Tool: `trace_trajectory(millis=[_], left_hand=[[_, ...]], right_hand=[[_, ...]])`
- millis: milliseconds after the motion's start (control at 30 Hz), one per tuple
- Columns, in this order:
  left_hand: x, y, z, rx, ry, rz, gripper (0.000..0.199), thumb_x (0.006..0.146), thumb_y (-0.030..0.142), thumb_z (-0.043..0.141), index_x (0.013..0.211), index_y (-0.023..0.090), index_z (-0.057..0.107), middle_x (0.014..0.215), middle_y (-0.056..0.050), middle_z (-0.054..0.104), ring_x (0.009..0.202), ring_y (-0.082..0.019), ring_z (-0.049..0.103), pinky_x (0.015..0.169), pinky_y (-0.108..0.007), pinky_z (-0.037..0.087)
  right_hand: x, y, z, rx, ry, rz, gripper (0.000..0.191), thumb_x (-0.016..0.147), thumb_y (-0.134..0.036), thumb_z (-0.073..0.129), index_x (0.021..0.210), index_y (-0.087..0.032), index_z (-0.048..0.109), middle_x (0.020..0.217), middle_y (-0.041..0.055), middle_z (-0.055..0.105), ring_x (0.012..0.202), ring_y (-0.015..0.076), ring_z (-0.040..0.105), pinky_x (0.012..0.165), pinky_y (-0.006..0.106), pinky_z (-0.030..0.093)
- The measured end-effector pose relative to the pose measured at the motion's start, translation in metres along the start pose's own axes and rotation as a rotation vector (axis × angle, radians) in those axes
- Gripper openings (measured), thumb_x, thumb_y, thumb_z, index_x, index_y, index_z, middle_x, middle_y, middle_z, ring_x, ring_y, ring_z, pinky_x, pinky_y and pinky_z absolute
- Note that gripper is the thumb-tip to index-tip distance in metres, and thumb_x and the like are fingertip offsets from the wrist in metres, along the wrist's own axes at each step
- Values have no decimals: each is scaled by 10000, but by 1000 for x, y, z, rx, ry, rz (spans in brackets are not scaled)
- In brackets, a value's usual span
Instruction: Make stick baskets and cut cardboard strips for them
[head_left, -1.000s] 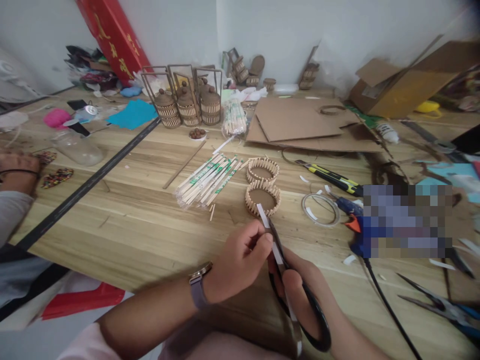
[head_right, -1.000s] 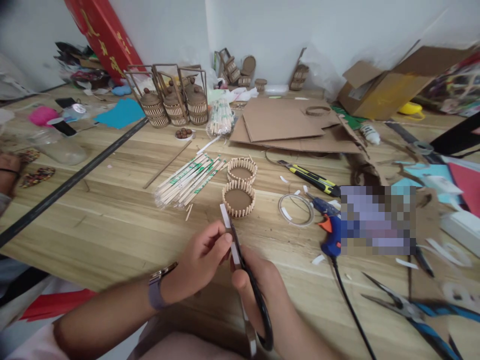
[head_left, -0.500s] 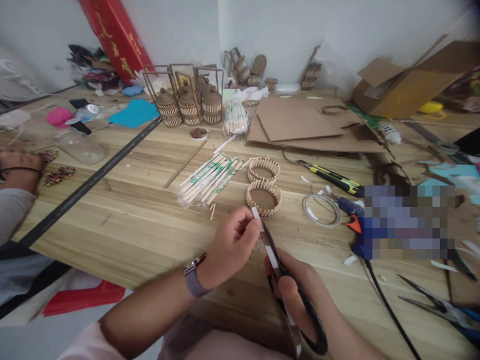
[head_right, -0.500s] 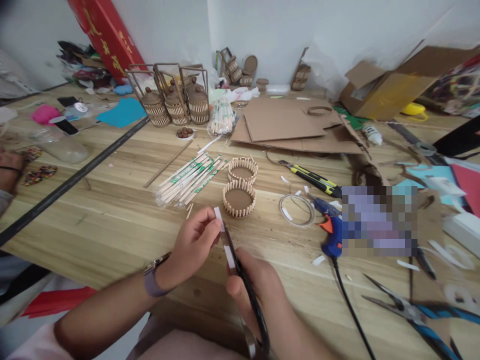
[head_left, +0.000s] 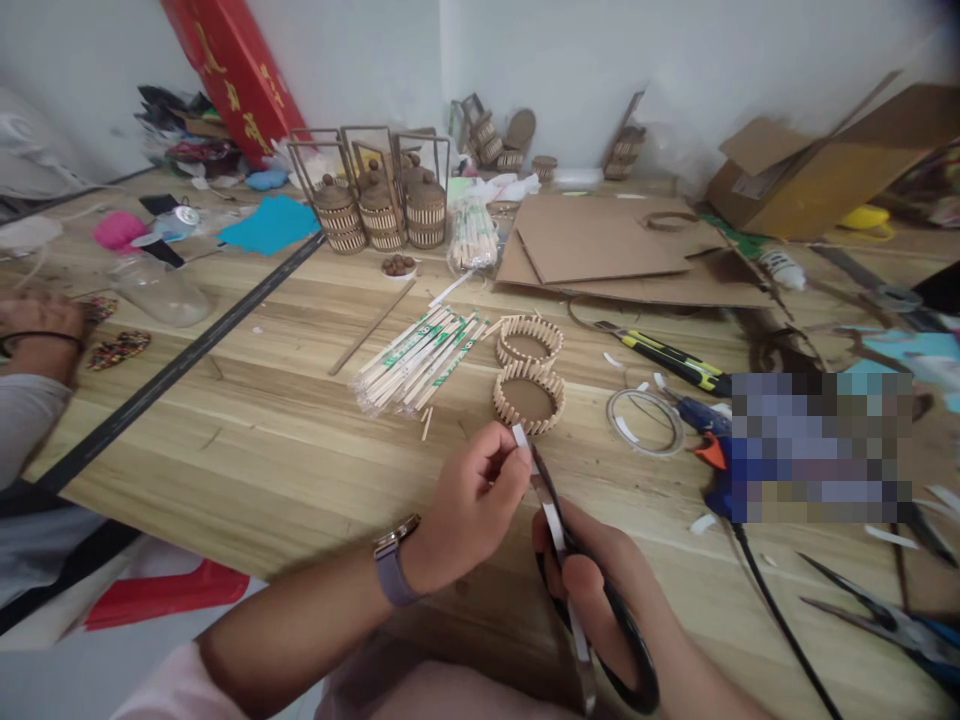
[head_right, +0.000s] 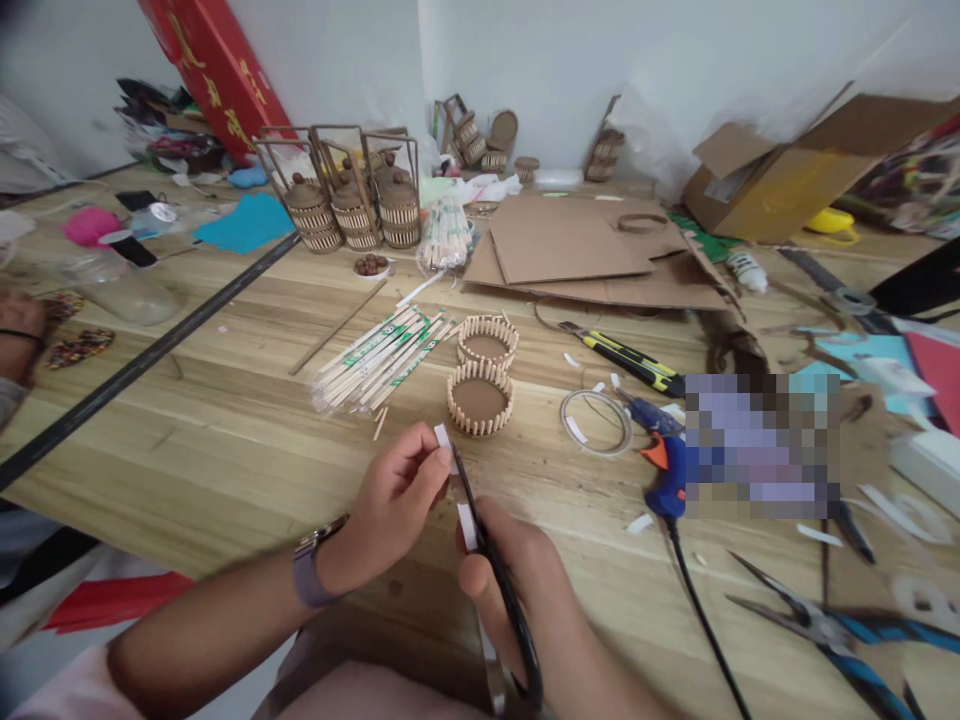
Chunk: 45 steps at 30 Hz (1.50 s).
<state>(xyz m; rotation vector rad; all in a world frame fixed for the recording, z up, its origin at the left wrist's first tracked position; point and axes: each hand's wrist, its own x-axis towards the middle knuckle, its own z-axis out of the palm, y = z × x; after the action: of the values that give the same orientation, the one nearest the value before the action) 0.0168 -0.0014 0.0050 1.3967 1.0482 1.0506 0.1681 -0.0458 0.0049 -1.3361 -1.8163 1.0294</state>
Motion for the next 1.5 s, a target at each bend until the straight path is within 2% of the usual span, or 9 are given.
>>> trace_trajectory(millis=[300,733,867,967,1100,1200,1300,1400,1500], left_hand=[[-3,2,3,24,-16,3,278,958,335,470,721,209,401,597,73,367,548,-90,338,520,-212,293],[-9,2,6,74,-117,29,269,960,355,466,739,201,450,643,36,509,620,-109,477,589,-234,356],[-6,1,6,23,-76,-16,273,941,358,488,720,205,442,597,62,422,551,-93,393,526,-219,316],[1,2,3,-94,-10,-52,280,925,365,505,706,208,431,564,78,392,504,-79,345,485,-202,296],[11,4,-1,-198,55,-97,280,890,378,536,690,205,443,530,78,436,462,-66,381,448,-182,300],[14,4,-3,-226,62,-116,262,869,381,564,704,195,479,527,71,478,450,-61,420,438,-168,323],[15,4,-3,-255,44,-115,263,859,401,575,720,189,502,523,57,518,437,-64,447,418,-162,347],[15,7,-1,-303,30,-106,272,857,417,580,731,189,499,516,50,544,423,-73,482,404,-165,380],[15,11,0,-357,30,-103,269,851,415,602,756,186,498,541,47,575,435,-81,533,418,-174,422]], right_hand=[[-4,4,-1,3,-23,31,761,800,-886,172,712,-210,511,530,-21,496,467,116,423,457,255,341],[-2,7,1,4,113,-43,735,844,-842,184,681,-211,523,515,-11,507,483,135,460,446,253,368],[4,2,-12,-67,139,-27,747,865,-825,157,718,-211,556,549,6,573,471,141,488,436,256,378],[9,5,-31,-241,100,55,623,910,-743,268,746,-224,572,502,-6,570,427,146,510,429,256,365],[11,24,-57,-751,39,198,458,866,-675,458,874,-246,617,570,28,664,479,216,623,436,279,344],[7,48,-66,-1008,-39,135,340,891,-543,514,982,-240,635,700,66,729,605,261,694,500,305,412],[2,65,-70,-1092,-66,9,298,888,-385,550,1131,-237,639,877,89,753,771,278,722,640,348,494],[2,55,-71,-1056,-22,-51,365,881,-338,548,1226,-250,628,977,97,738,819,281,711,673,373,509],[7,19,-65,-780,60,-45,302,935,-381,461,1069,-229,685,1008,104,730,873,264,702,727,378,523]])
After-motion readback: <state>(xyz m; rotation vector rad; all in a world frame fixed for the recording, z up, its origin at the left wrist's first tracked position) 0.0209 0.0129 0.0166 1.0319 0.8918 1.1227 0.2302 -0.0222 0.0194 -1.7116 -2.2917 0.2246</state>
